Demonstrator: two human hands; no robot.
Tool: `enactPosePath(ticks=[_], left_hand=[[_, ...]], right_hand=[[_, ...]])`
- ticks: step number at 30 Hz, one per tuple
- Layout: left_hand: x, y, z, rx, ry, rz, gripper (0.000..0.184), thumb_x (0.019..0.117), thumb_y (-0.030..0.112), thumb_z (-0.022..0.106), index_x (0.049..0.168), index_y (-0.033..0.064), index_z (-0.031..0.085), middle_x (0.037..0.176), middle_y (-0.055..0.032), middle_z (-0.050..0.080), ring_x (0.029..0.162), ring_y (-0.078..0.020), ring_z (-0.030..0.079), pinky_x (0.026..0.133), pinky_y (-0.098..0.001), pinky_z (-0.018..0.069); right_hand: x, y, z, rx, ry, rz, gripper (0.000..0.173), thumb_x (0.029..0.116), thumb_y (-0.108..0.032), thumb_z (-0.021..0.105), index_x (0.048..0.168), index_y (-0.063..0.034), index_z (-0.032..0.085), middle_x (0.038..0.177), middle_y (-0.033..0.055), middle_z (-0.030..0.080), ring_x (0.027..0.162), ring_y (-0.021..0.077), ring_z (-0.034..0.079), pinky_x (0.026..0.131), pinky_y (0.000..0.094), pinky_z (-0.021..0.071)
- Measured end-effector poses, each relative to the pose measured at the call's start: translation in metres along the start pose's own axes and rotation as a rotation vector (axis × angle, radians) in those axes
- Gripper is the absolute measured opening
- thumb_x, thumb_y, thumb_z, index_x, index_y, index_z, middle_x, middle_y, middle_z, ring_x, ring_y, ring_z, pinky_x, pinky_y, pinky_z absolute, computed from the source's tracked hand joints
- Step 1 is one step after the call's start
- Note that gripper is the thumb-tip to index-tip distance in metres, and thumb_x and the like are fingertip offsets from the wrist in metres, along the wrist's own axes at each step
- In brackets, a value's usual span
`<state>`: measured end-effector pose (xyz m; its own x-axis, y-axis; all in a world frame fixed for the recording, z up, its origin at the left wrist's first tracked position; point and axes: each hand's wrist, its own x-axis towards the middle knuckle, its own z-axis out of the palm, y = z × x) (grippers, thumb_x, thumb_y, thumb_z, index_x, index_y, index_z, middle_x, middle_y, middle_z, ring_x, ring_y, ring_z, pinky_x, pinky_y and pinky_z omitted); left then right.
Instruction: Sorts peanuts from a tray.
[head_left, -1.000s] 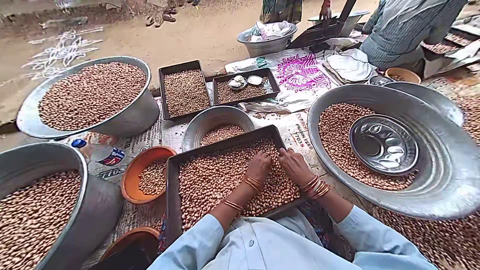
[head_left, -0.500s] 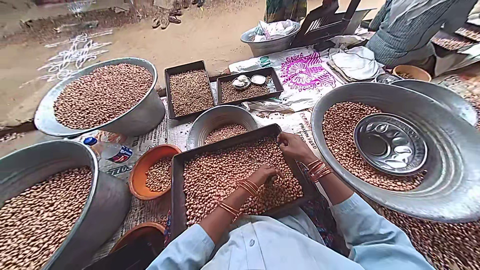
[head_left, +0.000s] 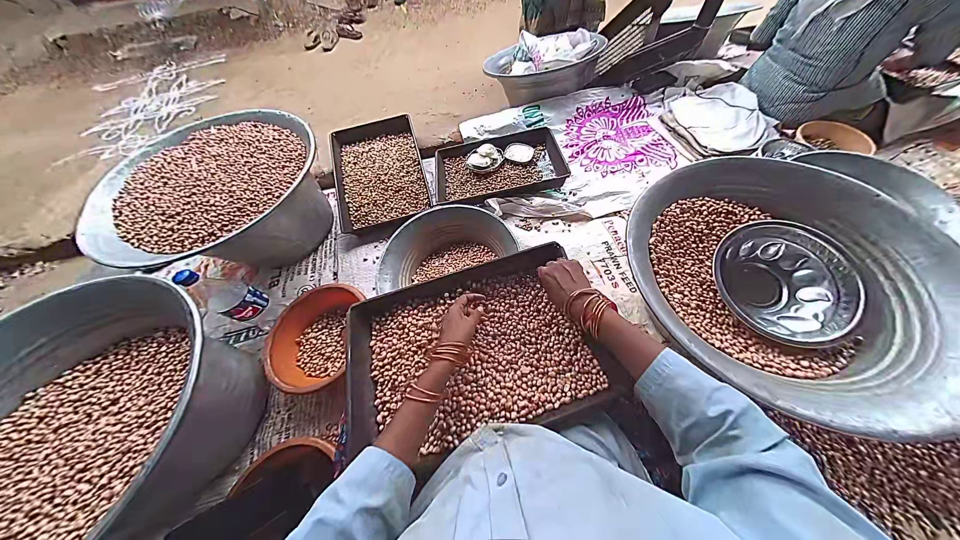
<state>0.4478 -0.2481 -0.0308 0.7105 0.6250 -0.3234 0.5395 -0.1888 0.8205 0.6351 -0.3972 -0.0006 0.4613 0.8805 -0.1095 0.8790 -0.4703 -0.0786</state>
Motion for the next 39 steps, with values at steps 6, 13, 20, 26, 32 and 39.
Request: enactPosePath(ticks=[6,13,20,26,32,39], left_hand=[[-0.038,0.038,0.05,0.504,-0.282,0.297,0.028,0.1034,0.022,0.056,0.122,0.0106,0.073,0.104,-0.0137,0.074,0.096,-0.0281,0.07,0.093,-0.0486,0.0534],[-0.048,0.061,0.09,0.868,-0.388,0.373,0.034,0.1054,0.006,0.044,0.133,0.0034,0.063,0.13,-0.023,0.066,0.118,-0.0414,0.066,0.096,-0.0573,0.0525],[-0.045,0.05,0.089,0.876,-0.443,0.453,0.035,0.1072,0.018,0.042,0.135,0.0041,0.059,0.122,-0.0234,0.068,0.114,-0.0413,0.067,0.092,-0.0581,0.0536],[-0.036,0.044,0.071,0.584,-0.458,0.301,0.039,0.1082,0.029,0.046,0.125,-0.0002,0.065,0.11,-0.0217,0.071,0.107,-0.0364,0.069,0.097,-0.0548,0.0513],[-0.093,0.072,0.086,0.563,-0.891,0.512,0.044,0.0978,-0.01,0.044,0.133,0.0027,0.066,0.122,-0.0233,0.069,0.116,-0.0374,0.065,0.104,-0.0514,0.0485],[-0.046,0.054,0.092,0.531,-0.679,0.424,0.047,0.0938,-0.011,0.051,0.136,0.0033,0.065,0.133,-0.0256,0.064,0.128,-0.0399,0.059,0.111,-0.0519,0.044]], right_hand=[[0.003,-0.012,0.001,0.017,-0.072,0.09,0.019,0.0983,-0.011,0.061,0.109,0.0031,0.068,0.101,0.0216,0.07,0.102,0.04,0.068,0.09,0.0549,0.0511],[-0.013,0.005,-0.009,0.388,0.104,0.128,0.024,0.0888,-0.03,0.075,0.1,-0.0092,0.071,0.078,0.0132,0.069,0.075,0.0329,0.068,0.064,0.0551,0.0491],[-0.081,0.031,-0.005,1.772,0.271,0.249,0.021,0.0912,-0.002,0.035,0.087,-0.0172,0.05,0.062,-0.0087,0.043,0.046,-0.002,0.035,0.043,0.0136,0.0273],[-0.146,0.032,-0.003,1.833,0.262,0.397,0.027,0.0981,-0.003,0.032,0.084,-0.015,0.052,0.06,-0.0105,0.042,0.043,-0.0045,0.032,0.039,0.0114,0.0247],[-0.165,0.035,0.002,1.549,0.288,0.42,0.027,0.106,-0.005,0.035,0.1,-0.0094,0.061,0.061,-0.0101,0.039,0.045,-0.0015,0.031,0.042,0.0142,0.0257],[-0.156,0.03,-0.009,1.382,0.293,0.354,0.027,0.1057,-0.006,0.039,0.107,-0.0085,0.066,0.063,-0.0094,0.039,0.047,0.0,0.032,0.044,0.0167,0.0275]])
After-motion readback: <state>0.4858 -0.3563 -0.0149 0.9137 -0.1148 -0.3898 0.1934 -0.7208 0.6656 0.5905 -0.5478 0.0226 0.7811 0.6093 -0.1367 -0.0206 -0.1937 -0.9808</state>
